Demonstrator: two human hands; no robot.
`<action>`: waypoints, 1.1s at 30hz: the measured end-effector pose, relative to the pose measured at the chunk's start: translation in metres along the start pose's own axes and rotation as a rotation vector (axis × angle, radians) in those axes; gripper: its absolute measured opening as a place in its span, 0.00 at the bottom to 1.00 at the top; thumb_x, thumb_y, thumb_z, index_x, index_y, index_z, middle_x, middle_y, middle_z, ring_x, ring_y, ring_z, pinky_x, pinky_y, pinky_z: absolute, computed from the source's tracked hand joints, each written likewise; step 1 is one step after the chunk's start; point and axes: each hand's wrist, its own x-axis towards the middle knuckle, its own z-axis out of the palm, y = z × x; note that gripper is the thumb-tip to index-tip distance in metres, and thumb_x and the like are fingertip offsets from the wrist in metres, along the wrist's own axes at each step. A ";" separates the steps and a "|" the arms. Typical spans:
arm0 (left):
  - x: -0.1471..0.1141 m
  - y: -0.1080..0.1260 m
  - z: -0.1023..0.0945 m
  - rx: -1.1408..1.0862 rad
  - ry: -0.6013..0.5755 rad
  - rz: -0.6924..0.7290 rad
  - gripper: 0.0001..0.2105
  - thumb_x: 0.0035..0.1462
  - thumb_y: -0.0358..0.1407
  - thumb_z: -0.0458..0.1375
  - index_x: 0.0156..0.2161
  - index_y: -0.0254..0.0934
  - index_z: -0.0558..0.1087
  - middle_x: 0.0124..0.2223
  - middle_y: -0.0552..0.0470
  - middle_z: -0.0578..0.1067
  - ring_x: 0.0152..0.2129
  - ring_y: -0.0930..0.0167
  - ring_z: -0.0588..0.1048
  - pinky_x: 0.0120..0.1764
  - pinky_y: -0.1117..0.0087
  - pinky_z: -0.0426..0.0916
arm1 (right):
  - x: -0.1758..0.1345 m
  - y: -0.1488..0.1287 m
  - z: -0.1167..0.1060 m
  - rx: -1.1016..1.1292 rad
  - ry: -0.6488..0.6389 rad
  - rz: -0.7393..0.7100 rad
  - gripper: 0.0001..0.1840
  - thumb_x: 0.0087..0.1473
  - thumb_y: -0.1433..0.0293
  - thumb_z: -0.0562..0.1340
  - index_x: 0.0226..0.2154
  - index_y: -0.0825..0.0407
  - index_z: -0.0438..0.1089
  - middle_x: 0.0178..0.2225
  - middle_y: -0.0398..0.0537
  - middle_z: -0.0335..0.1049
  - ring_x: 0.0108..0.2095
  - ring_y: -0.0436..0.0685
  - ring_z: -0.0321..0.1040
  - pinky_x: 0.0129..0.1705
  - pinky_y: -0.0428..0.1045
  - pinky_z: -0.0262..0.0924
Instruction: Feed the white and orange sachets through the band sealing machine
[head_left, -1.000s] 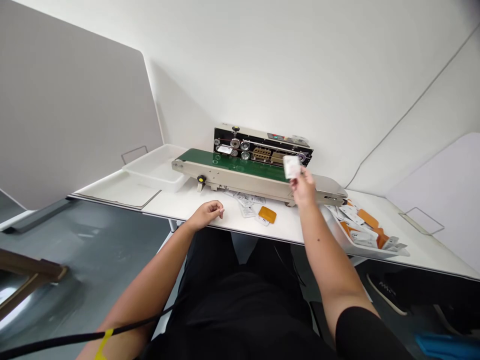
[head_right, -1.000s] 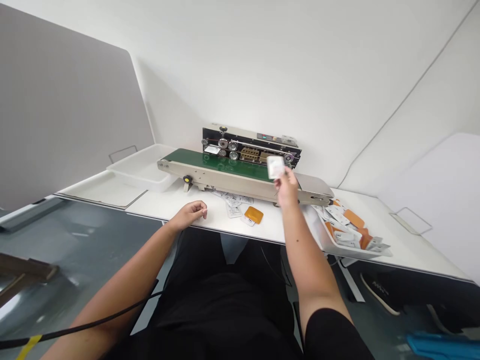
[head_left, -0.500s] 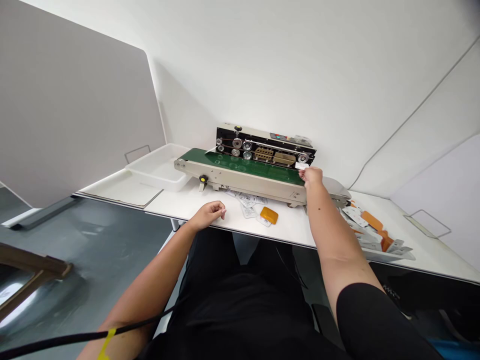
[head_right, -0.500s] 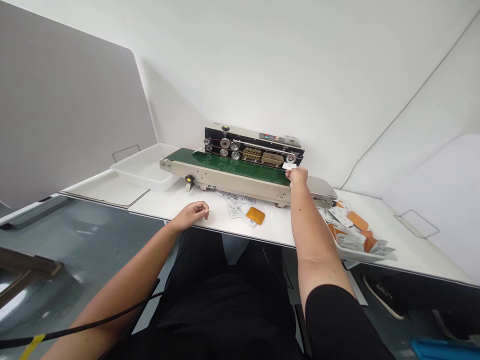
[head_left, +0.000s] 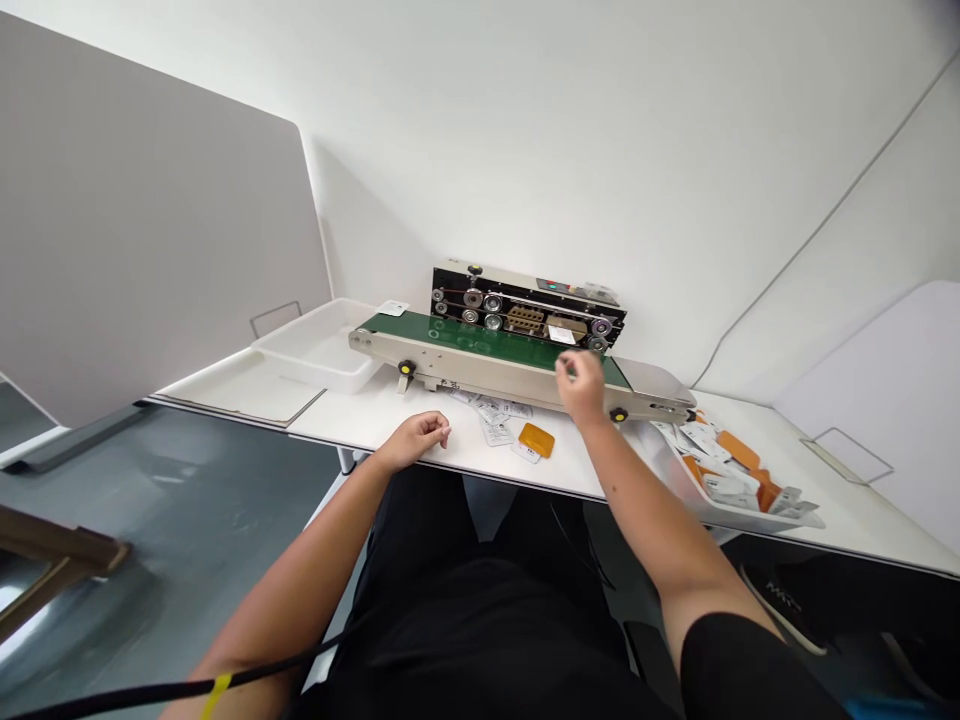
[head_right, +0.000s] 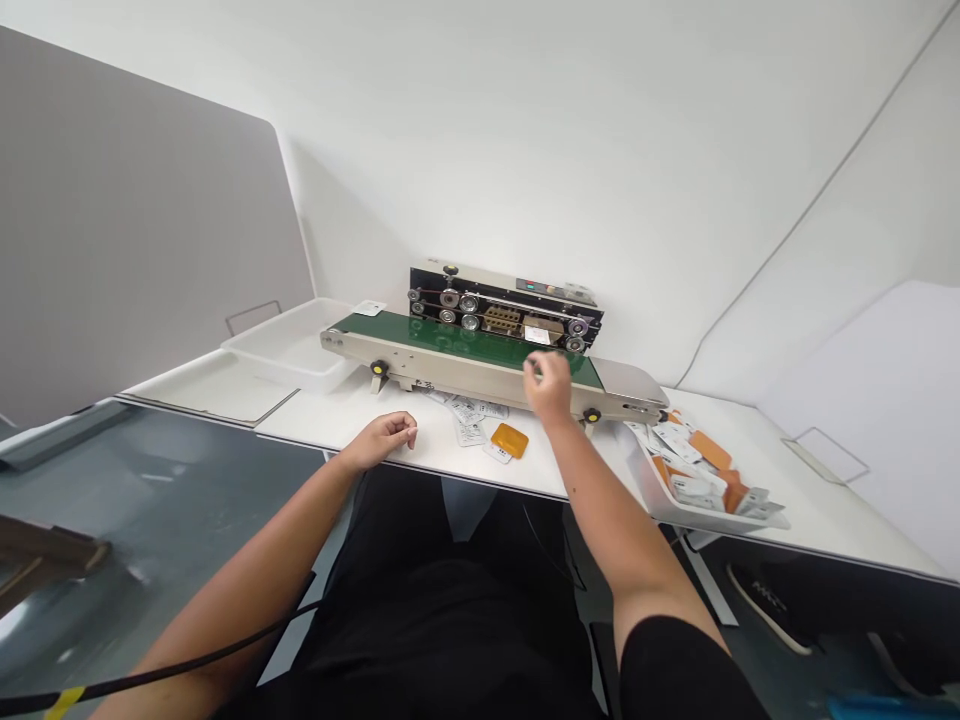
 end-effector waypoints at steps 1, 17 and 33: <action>0.000 0.000 0.000 -0.005 -0.004 0.001 0.18 0.60 0.51 0.57 0.33 0.36 0.71 0.28 0.53 0.75 0.25 0.71 0.68 0.31 0.71 0.62 | -0.026 -0.009 0.002 0.006 -0.165 -0.062 0.12 0.62 0.64 0.58 0.40 0.49 0.75 0.37 0.51 0.73 0.43 0.60 0.68 0.52 0.54 0.61; 0.001 -0.003 0.001 -0.012 0.009 -0.014 0.15 0.60 0.49 0.59 0.34 0.37 0.70 0.28 0.54 0.75 0.25 0.72 0.69 0.32 0.72 0.62 | -0.124 0.015 0.044 -0.048 -0.501 0.130 0.24 0.57 0.64 0.63 0.57 0.48 0.69 0.56 0.55 0.67 0.58 0.65 0.62 0.61 0.60 0.56; 0.001 0.003 0.006 0.046 -0.209 0.054 0.25 0.59 0.49 0.63 0.55 0.35 0.67 0.41 0.47 0.78 0.35 0.67 0.75 0.39 0.68 0.68 | -0.128 -0.078 0.067 0.037 -0.391 -0.487 0.39 0.55 0.63 0.70 0.65 0.45 0.58 0.60 0.57 0.62 0.61 0.69 0.58 0.63 0.66 0.53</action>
